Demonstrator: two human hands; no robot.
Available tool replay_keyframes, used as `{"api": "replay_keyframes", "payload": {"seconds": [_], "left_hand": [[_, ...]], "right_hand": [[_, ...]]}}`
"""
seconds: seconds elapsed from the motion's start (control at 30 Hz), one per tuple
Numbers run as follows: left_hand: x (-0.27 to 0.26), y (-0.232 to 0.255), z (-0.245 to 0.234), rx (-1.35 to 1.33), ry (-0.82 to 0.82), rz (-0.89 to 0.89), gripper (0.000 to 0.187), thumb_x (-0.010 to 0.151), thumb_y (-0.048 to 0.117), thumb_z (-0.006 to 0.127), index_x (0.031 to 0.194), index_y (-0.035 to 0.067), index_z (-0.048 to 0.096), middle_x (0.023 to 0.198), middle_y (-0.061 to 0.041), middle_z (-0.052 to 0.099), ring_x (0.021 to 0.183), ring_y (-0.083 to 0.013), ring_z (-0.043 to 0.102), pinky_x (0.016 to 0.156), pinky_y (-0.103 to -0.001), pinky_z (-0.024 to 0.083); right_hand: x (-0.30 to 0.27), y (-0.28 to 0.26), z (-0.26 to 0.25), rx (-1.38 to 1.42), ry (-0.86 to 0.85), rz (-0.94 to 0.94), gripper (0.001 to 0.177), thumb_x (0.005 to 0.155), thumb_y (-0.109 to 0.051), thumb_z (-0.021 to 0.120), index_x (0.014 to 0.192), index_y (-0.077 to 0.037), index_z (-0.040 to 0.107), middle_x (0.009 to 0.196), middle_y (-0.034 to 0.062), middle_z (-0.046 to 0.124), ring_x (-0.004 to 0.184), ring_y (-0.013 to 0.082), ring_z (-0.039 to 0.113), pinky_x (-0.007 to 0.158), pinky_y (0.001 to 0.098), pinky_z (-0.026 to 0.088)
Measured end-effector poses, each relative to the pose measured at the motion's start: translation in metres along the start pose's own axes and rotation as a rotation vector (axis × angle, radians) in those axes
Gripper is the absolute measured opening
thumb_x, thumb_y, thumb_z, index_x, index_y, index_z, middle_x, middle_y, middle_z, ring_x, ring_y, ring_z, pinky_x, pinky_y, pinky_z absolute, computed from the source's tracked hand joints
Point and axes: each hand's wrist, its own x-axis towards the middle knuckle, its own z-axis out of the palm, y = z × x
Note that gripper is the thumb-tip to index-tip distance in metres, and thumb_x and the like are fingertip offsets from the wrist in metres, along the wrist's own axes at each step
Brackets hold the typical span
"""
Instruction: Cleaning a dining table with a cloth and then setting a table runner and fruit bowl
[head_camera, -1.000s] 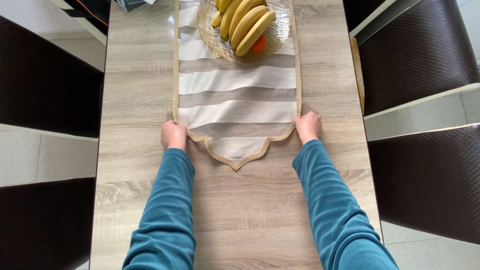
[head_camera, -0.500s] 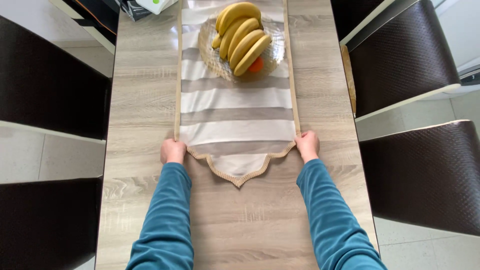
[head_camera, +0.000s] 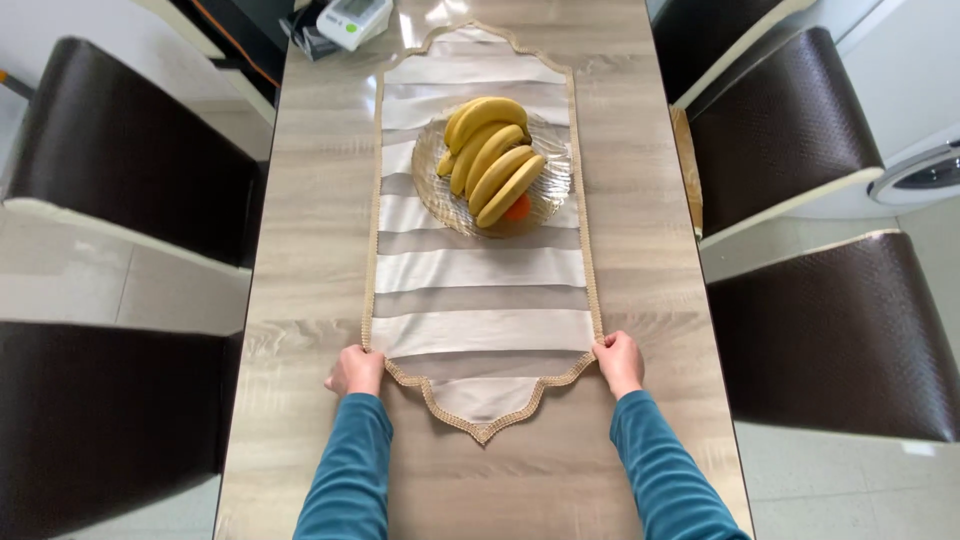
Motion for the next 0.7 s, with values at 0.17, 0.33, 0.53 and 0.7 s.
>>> {"api": "replay_keyframes", "payload": {"seconds": [0.17,0.33,0.53,0.7], "left_hand": [[-0.032,-0.030,-0.002,0.020,-0.016,-0.024,0.044,0.084,0.027,0.056,0.122,0.020,0.078,0.125,-0.009,0.076,0.126,-0.0356,0.064,0.106,-0.049,0.042],[-0.034,-0.061,0.017,0.067,-0.009,-0.027,0.045,0.085,0.029,0.052,0.120,0.022,0.079,0.126,-0.008,0.077,0.127,-0.0364,0.064,0.105,-0.051,0.042],[-0.025,-0.107,0.068,0.071,0.243,-0.015,0.045,0.075,0.045,0.069,0.113,0.021,0.070,0.116,-0.011,0.076,0.117,-0.0370,0.067,0.098,-0.056,0.045],[-0.081,-0.066,0.096,0.176,0.408,0.305,0.050,0.085,0.062,0.069,0.108,0.017,0.069,0.119,-0.008,0.067,0.114,-0.0281,0.061,0.103,-0.049,0.045]], "right_hand": [[-0.035,0.026,0.002,-0.016,-0.044,-0.019,0.031,0.078,-0.030,0.073,0.101,-0.010,0.077,0.106,0.0177,0.079,0.114,0.0405,0.070,0.093,0.0505,0.057],[-0.066,0.042,-0.004,-0.034,-0.090,0.002,0.030,0.078,-0.031,0.072,0.100,-0.011,0.078,0.107,0.0168,0.079,0.115,0.0393,0.070,0.094,0.0503,0.057],[-0.085,0.059,-0.013,-0.045,-0.103,-0.002,0.032,0.080,-0.039,0.074,0.101,-0.016,0.074,0.101,0.0105,0.080,0.108,0.0350,0.074,0.088,0.0485,0.060],[-0.072,0.021,-0.004,0.217,0.137,-0.184,0.027,0.087,-0.035,0.072,0.097,-0.011,0.065,0.098,0.0111,0.070,0.095,0.0301,0.064,0.085,0.0438,0.049]]}}
